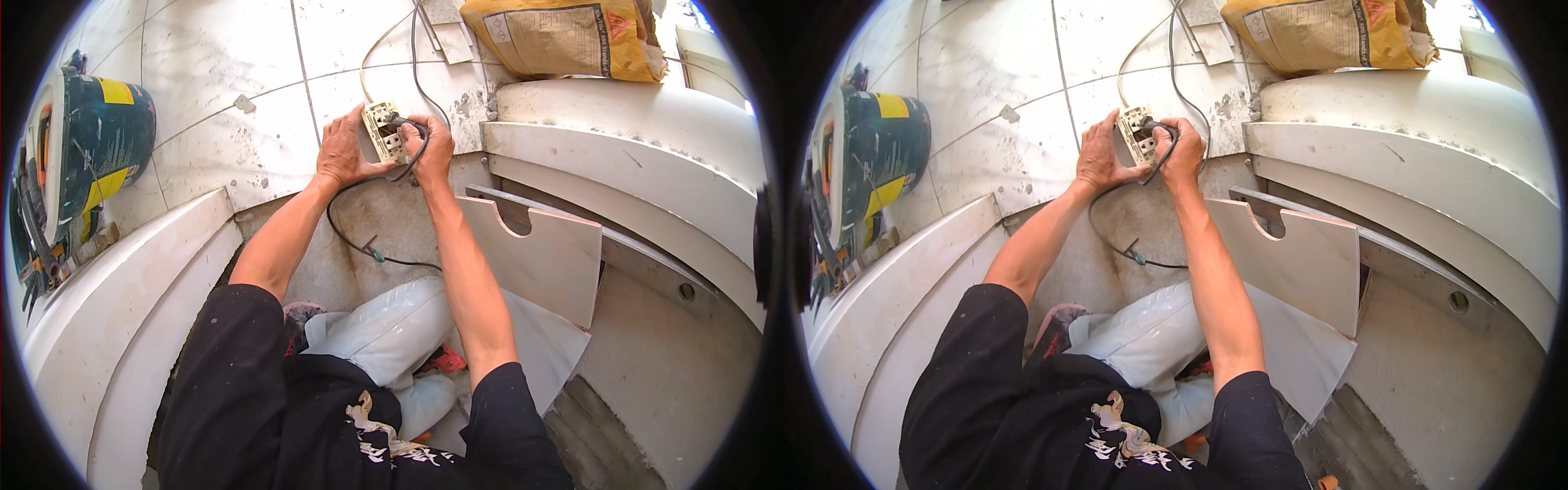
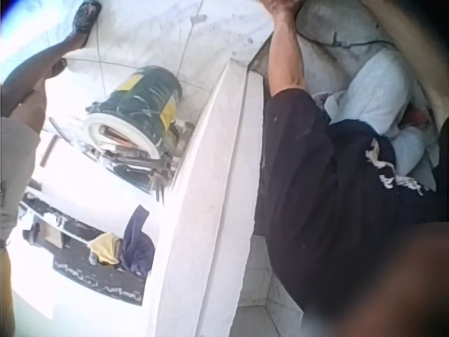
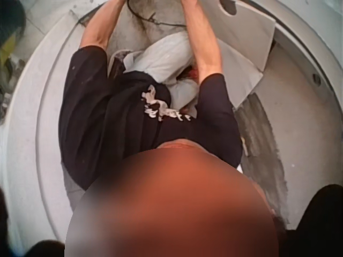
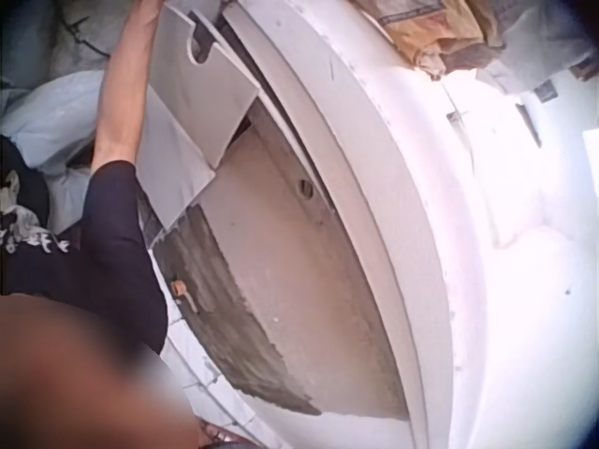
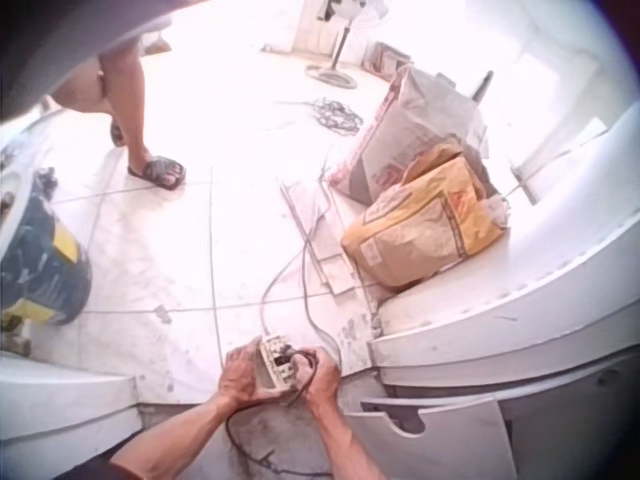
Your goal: Install tiles on the lower wall and use a power drill for holes or mounting.
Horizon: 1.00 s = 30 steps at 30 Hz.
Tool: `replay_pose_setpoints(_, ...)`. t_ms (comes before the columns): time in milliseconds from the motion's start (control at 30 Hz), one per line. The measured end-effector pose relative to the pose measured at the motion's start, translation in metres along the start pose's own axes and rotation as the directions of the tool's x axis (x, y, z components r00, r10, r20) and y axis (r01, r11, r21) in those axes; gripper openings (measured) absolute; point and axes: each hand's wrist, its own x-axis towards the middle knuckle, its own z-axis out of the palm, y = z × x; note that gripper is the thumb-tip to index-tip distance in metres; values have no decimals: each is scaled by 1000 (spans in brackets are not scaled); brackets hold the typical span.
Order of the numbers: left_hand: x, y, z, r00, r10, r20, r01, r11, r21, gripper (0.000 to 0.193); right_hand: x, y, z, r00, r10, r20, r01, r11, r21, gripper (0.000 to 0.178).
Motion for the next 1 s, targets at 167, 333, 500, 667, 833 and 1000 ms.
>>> replay_pose_setpoints(167, -3, -14, 5, 999, 34, -24, -34, 999, 20, 127, 0, -37, 4, 938, -289, 194, 340, 880, -332, 15)
replay_pose_setpoints(333, -2, -13, 7, 998, 58, 12, -58, 998, -13, 126, 10, -37, 21, 936, -282, 211, 350, 810, -471, 8)
replay_pose_setpoints(500, 0, -9, 8, 999, 51, 5, -51, 998, -38, 127, 21, -40, 25, 929, -253, 271, 365, 748, -554, 9)
replay_pose_setpoints(667, -2, -3, 11, 990, 142, -9, -142, 982, -125, 123, 23, -37, 22, 932, -274, 236, 361, 750, -554, 14)
replay_pose_setpoints(833, -9, -21, 19, 997, 65, -40, -66, 998, -21, 123, -21, -24, 17, 934, -350, 72, 341, 812, -473, 27)
replay_pose_setpoints(1000, -10, -1, 27, 991, 109, -76, -109, 994, -6, 121, -177, -6, -95, 966, -77, -247, 48, 991, -123, 21)
